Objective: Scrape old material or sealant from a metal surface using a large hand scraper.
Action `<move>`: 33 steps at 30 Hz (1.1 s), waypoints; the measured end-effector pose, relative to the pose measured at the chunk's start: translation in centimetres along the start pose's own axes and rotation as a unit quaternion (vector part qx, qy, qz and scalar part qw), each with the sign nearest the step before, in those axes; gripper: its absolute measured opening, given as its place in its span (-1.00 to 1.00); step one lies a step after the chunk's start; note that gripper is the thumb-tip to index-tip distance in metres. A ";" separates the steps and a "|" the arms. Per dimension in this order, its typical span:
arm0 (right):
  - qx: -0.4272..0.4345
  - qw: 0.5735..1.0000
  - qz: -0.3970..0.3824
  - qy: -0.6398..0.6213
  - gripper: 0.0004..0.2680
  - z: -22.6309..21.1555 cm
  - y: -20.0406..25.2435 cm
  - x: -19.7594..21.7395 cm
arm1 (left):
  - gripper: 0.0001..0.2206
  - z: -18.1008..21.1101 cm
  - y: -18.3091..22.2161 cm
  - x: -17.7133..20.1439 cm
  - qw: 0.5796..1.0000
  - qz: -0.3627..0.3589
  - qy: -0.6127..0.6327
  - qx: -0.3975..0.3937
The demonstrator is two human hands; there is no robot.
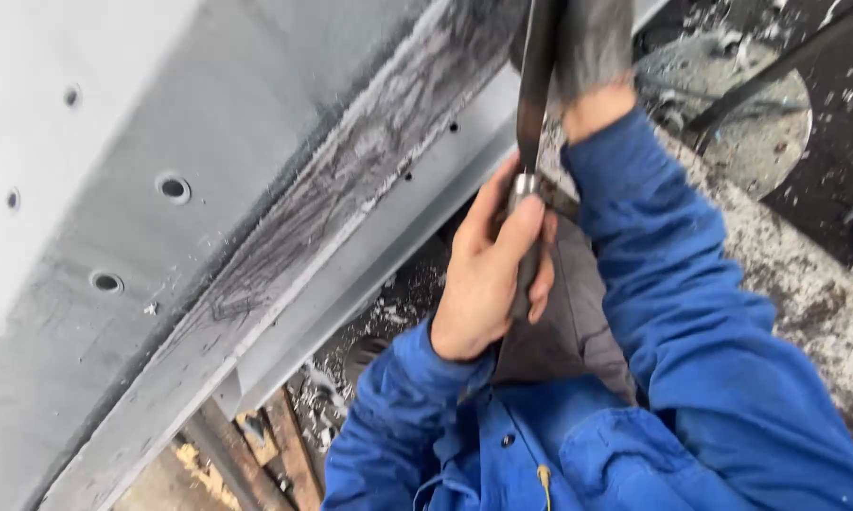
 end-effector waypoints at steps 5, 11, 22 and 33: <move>-0.432 0.866 0.035 -0.249 -0.62 0.7 -3.5 -0.2 | -0.44 -0.2 2.4 -1.2 0.999 0.012 0.043 0.028; -0.301 0.843 -0.169 -0.413 -0.67 5.0 1.7 2.0 | -0.44 -0.6 3.6 -1.6 0.998 -0.010 0.057 0.020; -0.199 0.968 -0.080 -0.129 -0.82 0.8 -4.7 -0.6 | -0.42 0.9 2.9 -3.7 0.999 -0.006 0.047 0.014; -0.141 0.981 -0.082 -0.102 -0.79 1.9 -2.1 -1.2 | -0.43 -1.0 0.7 -4.6 0.997 -0.034 0.041 -0.050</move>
Point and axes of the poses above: each hand's wrist, its own y-axis away from the middle knuckle, its own x-axis out of the back of the hand, z = x × y, the point moved 3 cm from there along -y, towards the middle knuckle, and after that the axes turned 14 degrees about z, right-handed, at the moved point
